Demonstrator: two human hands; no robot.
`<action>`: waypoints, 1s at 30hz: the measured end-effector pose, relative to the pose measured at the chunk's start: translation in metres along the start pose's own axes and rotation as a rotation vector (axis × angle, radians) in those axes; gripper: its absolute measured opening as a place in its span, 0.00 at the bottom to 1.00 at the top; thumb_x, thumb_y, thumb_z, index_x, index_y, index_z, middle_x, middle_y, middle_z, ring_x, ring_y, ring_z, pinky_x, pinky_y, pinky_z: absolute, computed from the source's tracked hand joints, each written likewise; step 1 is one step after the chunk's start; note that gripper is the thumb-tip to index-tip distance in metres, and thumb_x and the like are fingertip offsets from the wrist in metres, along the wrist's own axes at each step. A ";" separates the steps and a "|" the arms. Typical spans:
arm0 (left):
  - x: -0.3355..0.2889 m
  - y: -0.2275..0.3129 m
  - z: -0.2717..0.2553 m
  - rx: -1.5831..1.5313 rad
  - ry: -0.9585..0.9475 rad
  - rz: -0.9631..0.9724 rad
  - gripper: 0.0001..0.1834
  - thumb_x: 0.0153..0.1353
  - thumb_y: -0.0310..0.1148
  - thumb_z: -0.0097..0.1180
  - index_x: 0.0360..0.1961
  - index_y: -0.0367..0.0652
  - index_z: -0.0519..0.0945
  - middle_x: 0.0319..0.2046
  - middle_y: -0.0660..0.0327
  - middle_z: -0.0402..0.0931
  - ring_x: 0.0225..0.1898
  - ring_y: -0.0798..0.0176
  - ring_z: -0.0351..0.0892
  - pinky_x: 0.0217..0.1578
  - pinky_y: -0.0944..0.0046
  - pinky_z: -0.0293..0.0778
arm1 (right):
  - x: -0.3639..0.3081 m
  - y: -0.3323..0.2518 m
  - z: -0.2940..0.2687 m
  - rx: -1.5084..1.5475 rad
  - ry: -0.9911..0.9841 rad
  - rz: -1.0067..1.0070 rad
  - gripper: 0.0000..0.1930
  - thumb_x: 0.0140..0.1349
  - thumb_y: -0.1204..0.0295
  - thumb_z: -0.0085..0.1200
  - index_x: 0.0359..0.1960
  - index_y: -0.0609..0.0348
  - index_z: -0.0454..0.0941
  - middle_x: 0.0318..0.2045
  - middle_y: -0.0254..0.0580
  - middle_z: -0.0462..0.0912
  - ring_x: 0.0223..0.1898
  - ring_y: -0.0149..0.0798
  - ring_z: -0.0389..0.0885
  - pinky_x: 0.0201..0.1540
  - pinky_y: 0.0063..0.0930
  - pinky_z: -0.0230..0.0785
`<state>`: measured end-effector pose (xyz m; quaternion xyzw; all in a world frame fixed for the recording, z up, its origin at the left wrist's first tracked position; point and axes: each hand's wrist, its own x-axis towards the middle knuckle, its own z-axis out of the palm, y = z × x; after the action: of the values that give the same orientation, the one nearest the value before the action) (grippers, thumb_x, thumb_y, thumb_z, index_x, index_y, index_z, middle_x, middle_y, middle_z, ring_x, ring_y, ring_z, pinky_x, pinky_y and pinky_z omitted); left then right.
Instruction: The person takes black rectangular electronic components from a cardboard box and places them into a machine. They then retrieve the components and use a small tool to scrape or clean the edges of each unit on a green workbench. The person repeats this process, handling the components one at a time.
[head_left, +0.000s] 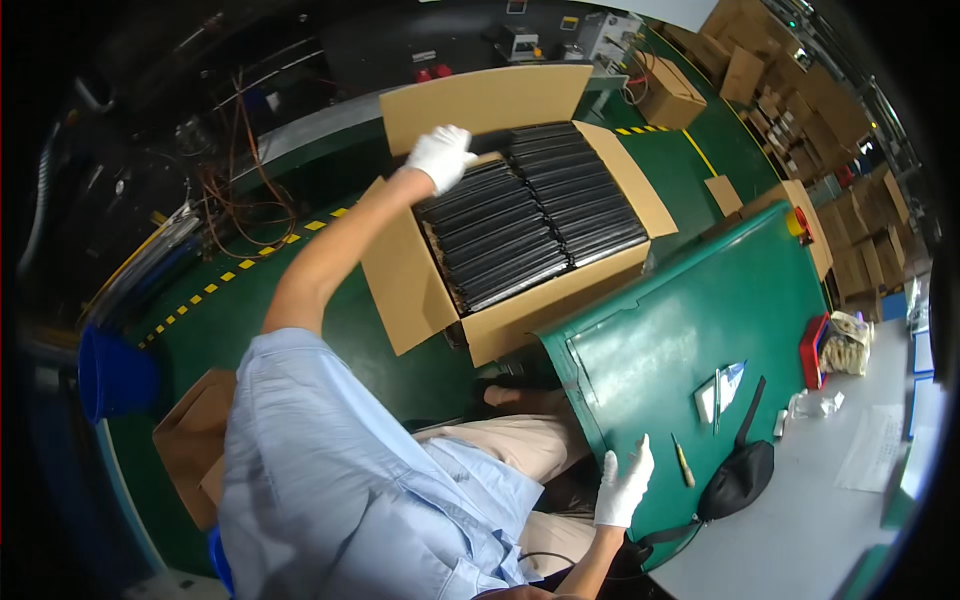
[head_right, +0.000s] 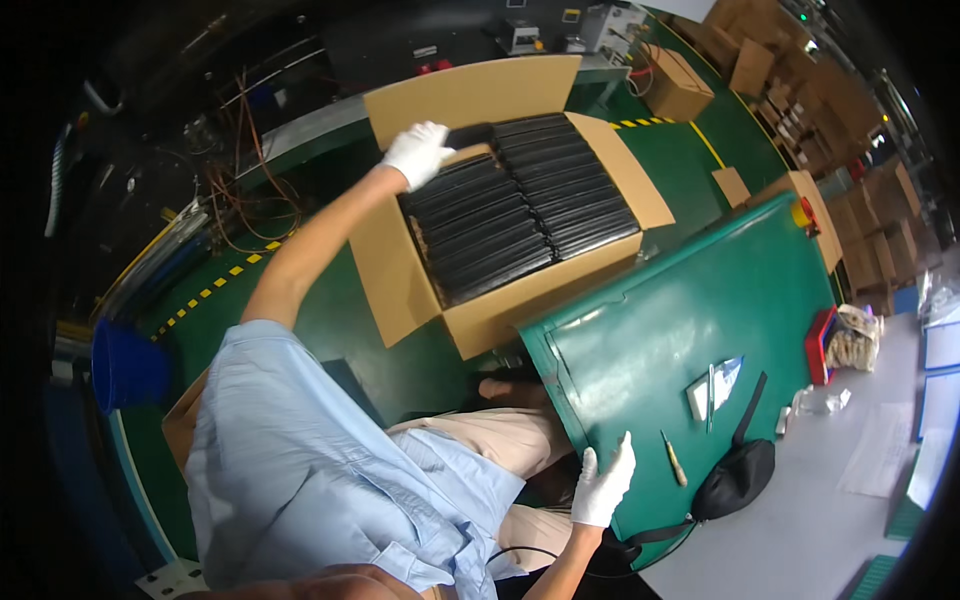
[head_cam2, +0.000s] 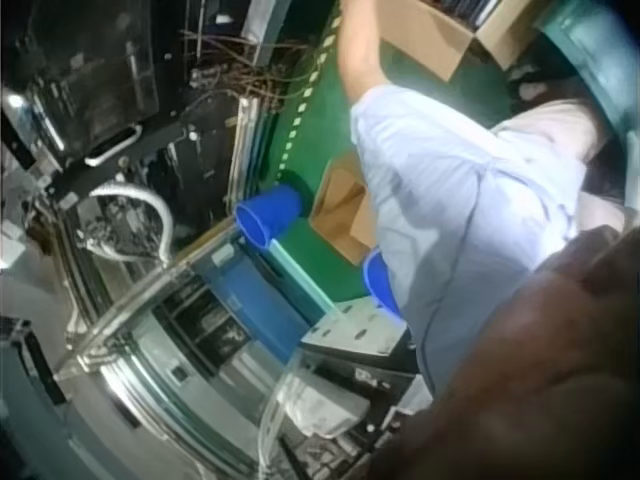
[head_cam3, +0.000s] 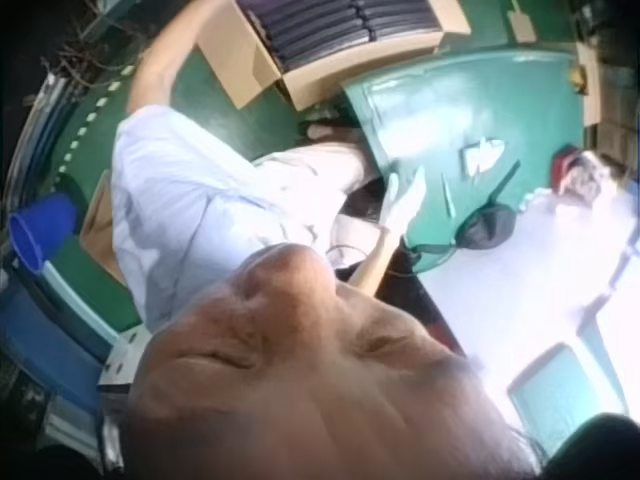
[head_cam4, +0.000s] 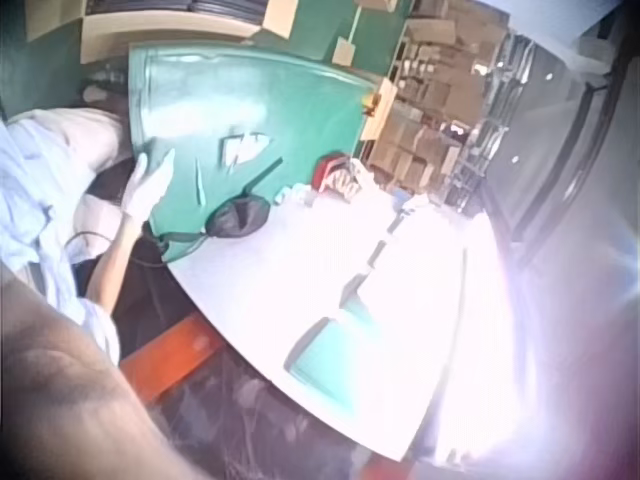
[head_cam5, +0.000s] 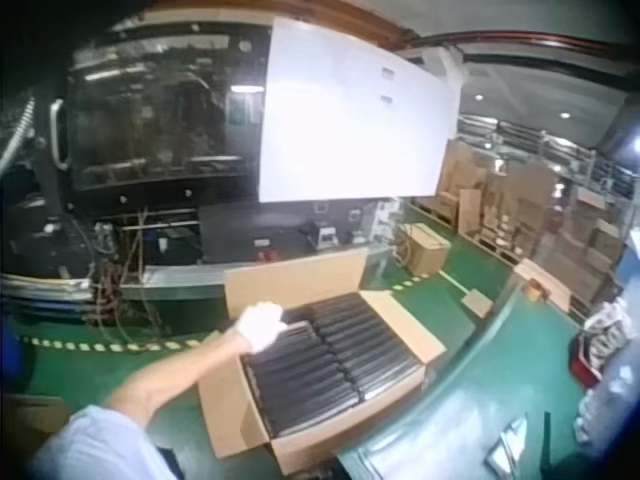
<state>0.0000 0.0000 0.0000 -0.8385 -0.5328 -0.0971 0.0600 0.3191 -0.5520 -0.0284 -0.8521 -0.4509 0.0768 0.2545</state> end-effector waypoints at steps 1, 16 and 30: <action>0.001 0.003 0.004 -0.007 -0.012 0.014 0.19 0.68 0.44 0.59 0.42 0.35 0.77 0.44 0.41 0.80 0.46 0.40 0.82 0.48 0.44 0.79 | -0.007 -0.007 -0.003 0.005 -0.035 0.026 0.37 0.63 0.74 0.65 0.73 0.55 0.61 0.62 0.52 0.74 0.53 0.50 0.79 0.58 0.43 0.73; 0.077 -0.032 0.144 0.004 -0.263 -0.176 0.21 0.66 0.44 0.61 0.50 0.39 0.80 0.52 0.46 0.79 0.57 0.45 0.79 0.55 0.47 0.77 | 0.002 -0.041 -0.006 -0.129 -0.191 0.078 0.36 0.59 0.74 0.67 0.70 0.56 0.65 0.51 0.51 0.79 0.40 0.47 0.83 0.47 0.41 0.77; 0.055 -0.010 0.152 -0.059 -0.144 -0.072 0.22 0.69 0.48 0.57 0.50 0.40 0.78 0.50 0.48 0.79 0.54 0.47 0.80 0.53 0.48 0.77 | 0.002 -0.037 0.011 -0.184 -0.345 -0.033 0.30 0.59 0.73 0.67 0.63 0.55 0.72 0.46 0.49 0.83 0.35 0.51 0.84 0.41 0.42 0.79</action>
<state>0.0282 0.0836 -0.1359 -0.8249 -0.5625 -0.0545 -0.0069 0.2891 -0.5290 -0.0188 -0.8383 -0.5071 0.1761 0.0956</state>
